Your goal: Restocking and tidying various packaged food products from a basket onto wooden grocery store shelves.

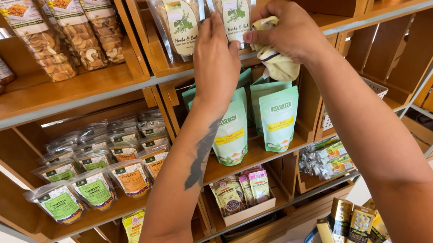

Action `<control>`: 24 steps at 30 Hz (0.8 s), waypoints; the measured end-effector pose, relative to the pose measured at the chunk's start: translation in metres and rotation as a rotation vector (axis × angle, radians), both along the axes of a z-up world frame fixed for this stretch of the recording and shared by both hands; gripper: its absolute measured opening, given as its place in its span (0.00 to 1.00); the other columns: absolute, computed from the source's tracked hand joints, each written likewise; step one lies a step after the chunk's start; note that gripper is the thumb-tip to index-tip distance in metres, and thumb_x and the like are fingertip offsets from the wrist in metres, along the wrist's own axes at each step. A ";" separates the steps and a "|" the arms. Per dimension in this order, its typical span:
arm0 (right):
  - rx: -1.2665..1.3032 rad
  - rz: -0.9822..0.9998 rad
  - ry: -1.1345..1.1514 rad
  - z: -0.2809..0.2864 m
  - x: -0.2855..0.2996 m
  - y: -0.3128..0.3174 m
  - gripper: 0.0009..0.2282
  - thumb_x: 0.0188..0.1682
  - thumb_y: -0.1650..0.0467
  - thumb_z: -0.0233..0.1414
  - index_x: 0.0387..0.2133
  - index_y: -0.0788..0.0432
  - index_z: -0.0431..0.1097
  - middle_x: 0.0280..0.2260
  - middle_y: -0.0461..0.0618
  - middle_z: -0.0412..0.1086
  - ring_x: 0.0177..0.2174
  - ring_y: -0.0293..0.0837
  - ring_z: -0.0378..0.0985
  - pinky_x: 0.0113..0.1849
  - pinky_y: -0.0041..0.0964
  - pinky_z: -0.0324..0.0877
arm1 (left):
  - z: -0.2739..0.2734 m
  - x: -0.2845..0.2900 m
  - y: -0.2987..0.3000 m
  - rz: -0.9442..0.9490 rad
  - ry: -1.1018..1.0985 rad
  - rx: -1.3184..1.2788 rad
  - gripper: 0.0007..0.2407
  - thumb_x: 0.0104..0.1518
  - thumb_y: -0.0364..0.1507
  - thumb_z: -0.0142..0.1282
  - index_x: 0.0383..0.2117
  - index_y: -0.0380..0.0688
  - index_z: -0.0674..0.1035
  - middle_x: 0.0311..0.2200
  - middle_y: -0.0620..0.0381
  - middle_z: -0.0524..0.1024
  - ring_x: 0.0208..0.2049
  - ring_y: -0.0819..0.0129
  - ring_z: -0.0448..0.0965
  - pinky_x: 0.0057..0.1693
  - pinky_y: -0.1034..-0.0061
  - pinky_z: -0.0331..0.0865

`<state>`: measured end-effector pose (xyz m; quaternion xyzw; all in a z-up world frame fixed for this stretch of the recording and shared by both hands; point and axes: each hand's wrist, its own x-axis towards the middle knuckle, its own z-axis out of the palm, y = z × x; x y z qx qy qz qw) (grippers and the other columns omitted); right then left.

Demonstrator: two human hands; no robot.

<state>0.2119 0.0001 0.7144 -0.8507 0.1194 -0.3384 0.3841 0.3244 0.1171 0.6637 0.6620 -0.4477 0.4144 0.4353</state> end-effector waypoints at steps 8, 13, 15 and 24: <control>-0.348 -0.102 -0.046 -0.011 0.011 -0.012 0.15 0.43 0.68 0.68 0.39 0.64 0.77 0.29 0.54 0.77 0.25 0.44 0.79 0.31 0.38 0.75 | -0.006 -0.005 -0.001 0.061 -0.003 0.034 0.20 0.53 0.17 0.57 0.52 0.14 0.71 0.54 0.22 0.67 0.50 0.33 0.76 0.54 0.59 0.77; -0.335 -0.071 -0.060 -0.011 0.007 -0.010 0.15 0.44 0.69 0.67 0.39 0.66 0.77 0.28 0.54 0.77 0.22 0.43 0.78 0.29 0.37 0.75 | -0.014 0.002 -0.007 0.110 -0.023 0.068 0.20 0.56 0.19 0.55 0.53 0.12 0.70 0.59 0.15 0.60 0.53 0.30 0.75 0.53 0.57 0.78; -0.302 -0.078 -0.049 -0.011 0.007 -0.009 0.14 0.45 0.67 0.67 0.39 0.64 0.76 0.27 0.52 0.76 0.22 0.41 0.77 0.28 0.35 0.75 | -0.016 0.003 -0.007 0.119 -0.052 0.052 0.20 0.55 0.19 0.58 0.51 0.12 0.71 0.59 0.15 0.61 0.49 0.34 0.79 0.50 0.61 0.80; 0.207 0.045 0.039 0.001 0.013 -0.020 0.22 0.41 0.65 0.68 0.49 0.60 0.73 0.34 0.48 0.77 0.27 0.37 0.78 0.29 0.29 0.77 | -0.017 0.004 0.005 0.056 -0.145 0.053 0.24 0.59 0.17 0.59 0.62 0.22 0.66 0.66 0.33 0.57 0.67 0.41 0.63 0.70 0.58 0.67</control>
